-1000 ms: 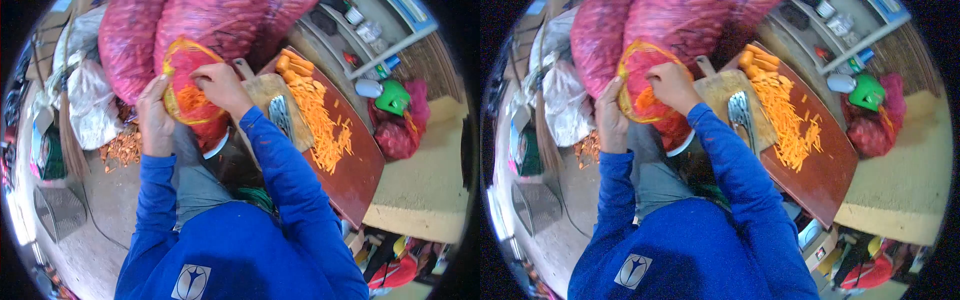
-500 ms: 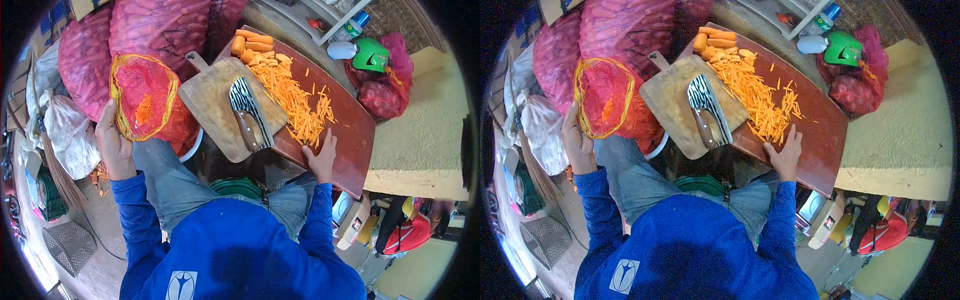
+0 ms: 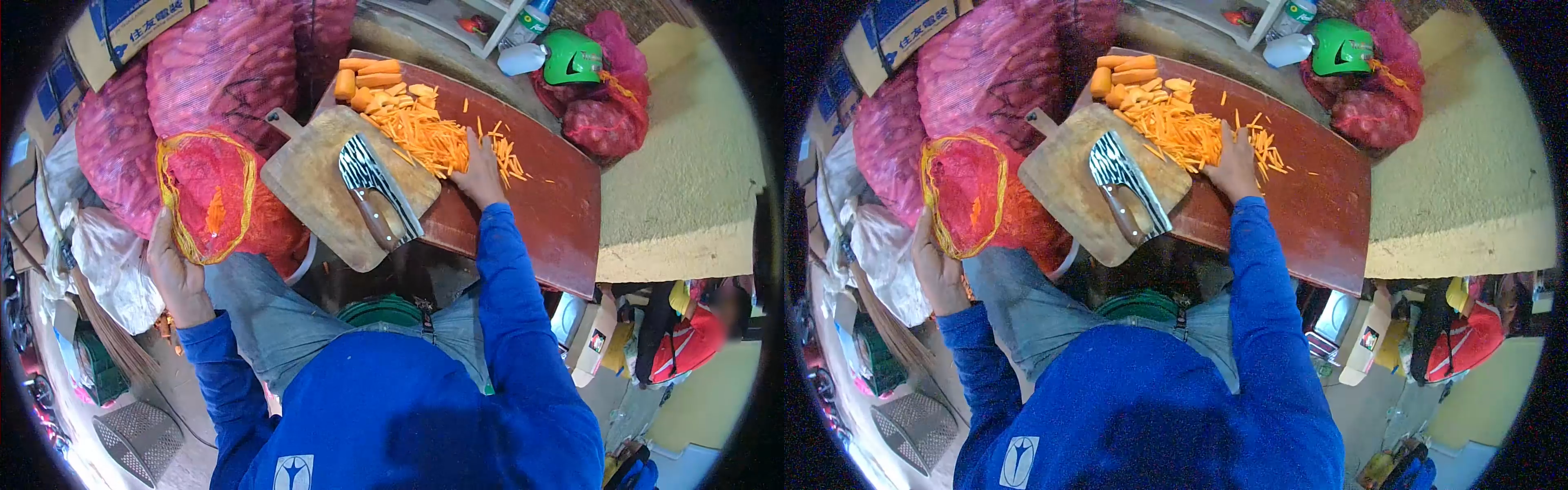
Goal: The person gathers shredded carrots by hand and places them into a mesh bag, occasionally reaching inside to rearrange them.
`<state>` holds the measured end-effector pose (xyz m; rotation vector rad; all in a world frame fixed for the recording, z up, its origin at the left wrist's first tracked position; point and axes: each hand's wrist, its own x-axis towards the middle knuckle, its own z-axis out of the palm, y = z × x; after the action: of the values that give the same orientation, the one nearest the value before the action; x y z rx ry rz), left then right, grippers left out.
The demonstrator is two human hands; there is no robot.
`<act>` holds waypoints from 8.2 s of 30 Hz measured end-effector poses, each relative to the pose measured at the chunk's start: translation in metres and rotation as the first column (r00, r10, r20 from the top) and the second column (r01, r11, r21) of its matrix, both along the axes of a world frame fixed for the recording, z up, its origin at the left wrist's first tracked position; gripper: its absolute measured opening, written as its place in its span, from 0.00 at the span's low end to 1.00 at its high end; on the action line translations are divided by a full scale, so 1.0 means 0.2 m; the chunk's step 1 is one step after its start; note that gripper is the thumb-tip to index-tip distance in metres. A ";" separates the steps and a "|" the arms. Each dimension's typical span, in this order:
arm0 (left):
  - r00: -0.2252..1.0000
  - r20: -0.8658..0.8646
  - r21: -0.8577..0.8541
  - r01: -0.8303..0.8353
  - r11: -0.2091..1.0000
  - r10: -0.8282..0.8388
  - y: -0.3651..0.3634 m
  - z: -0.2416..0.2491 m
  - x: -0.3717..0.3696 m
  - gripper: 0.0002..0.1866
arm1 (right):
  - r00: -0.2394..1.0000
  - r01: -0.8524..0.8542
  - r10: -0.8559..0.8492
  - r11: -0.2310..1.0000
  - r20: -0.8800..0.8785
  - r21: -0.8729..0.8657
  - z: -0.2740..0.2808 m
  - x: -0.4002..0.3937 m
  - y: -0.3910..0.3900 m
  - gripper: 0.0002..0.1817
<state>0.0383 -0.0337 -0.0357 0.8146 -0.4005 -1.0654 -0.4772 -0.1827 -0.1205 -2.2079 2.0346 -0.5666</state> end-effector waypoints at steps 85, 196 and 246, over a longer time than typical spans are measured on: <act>0.997 0.035 0.048 -0.072 0.996 0.070 0.07 0.04 -0.08 0.14 | 0.984 0.088 -0.053 0.973 -0.168 0.213 0.18 0.20 -0.07 0.44; 0.990 0.095 -0.006 -0.103 0.995 0.104 0.06 0.07 -0.08 0.14 | 0.993 0.022 -0.013 0.997 -0.114 0.076 -0.03 0.02 -0.35 0.41; 0.989 0.016 -0.034 -0.147 0.989 0.148 -0.03 0.07 -0.16 0.12 | 0.287 -0.214 0.081 0.977 0.955 -0.019 0.58 0.48 0.01 0.18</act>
<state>0.0056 -0.0388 -0.0214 0.8132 -0.3666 -0.9123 -0.3818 -0.1814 -0.0049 -1.2839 1.0970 -1.2973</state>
